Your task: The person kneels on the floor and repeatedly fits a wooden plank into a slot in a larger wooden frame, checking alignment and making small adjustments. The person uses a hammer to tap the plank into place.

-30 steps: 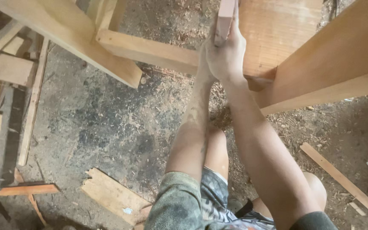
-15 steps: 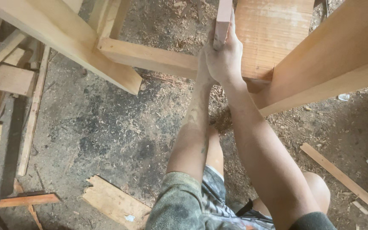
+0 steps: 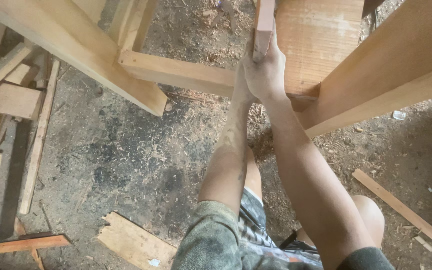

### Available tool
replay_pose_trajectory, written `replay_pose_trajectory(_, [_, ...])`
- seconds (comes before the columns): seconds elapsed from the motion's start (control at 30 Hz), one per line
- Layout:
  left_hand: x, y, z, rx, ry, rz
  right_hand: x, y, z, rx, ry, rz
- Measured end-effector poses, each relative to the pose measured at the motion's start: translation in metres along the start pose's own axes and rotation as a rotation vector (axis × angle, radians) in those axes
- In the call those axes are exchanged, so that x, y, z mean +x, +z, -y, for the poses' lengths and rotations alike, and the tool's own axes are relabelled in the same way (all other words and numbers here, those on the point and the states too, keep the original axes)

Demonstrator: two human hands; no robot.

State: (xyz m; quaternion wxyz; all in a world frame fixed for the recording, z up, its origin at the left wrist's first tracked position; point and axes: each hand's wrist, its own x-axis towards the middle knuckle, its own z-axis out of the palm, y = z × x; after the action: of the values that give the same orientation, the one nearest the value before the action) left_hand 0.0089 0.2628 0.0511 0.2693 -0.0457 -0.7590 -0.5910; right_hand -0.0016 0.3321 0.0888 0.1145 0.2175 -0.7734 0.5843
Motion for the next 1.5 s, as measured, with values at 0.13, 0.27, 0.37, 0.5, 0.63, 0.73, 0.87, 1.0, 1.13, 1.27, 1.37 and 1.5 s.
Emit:
replay_pose_trajectory(0.13, [0.001, -0.001, -0.005, -0.004, -0.169, 0.037, 0.000, -0.001, 0.008, 0.034, -0.035, 0.017])
replay_pose_trajectory(0.27, [0.004, 0.000, -0.001, 0.046, -0.111, 0.024, 0.002, -0.001, 0.006, 0.028, 0.151, 0.025])
replay_pose_trajectory(0.37, [0.003, 0.003, 0.008, 0.218, -0.045, 0.033, 0.001, 0.000, -0.002, -0.339, -0.156, 0.044])
replay_pose_trajectory(0.5, [-0.015, -0.004, 0.016, 0.231, -0.129, -0.061, -0.009, 0.002, -0.012, -0.181, -0.207, 0.047])
replay_pose_trajectory(0.63, [-0.026, -0.012, 0.013, 0.202, -0.165, -0.075, -0.014, 0.003, -0.012, -0.167, -0.108, 0.032])
replay_pose_trajectory(0.73, [-0.013, -0.008, 0.005, 0.133, -0.075, -0.013, -0.009, 0.001, -0.007, -0.197, -0.057, 0.031])
replay_pose_trajectory(0.87, [-0.001, -0.003, -0.005, 0.076, -0.028, 0.034, -0.003, 0.000, -0.004, -0.034, 0.050, -0.038])
replay_pose_trajectory(1.0, [-0.003, -0.003, -0.007, 0.071, -0.055, 0.043, -0.004, 0.001, -0.006, -0.043, 0.030, -0.022])
replay_pose_trajectory(1.13, [-0.003, 0.000, -0.005, 0.027, -0.105, 0.037, -0.004, 0.001, -0.009, -0.064, 0.096, 0.007])
replay_pose_trajectory(1.27, [-0.003, 0.001, -0.002, -0.066, -0.094, 0.029, -0.002, 0.003, -0.010, -0.027, 0.172, 0.026])
replay_pose_trajectory(1.37, [-0.003, 0.002, 0.000, -0.019, -0.047, 0.026, -0.002, 0.003, -0.010, -0.030, 0.069, -0.067])
replay_pose_trajectory(1.5, [0.001, 0.008, 0.001, -0.052, -0.191, -0.010, 0.000, -0.001, -0.011, -0.073, 0.023, -0.076])
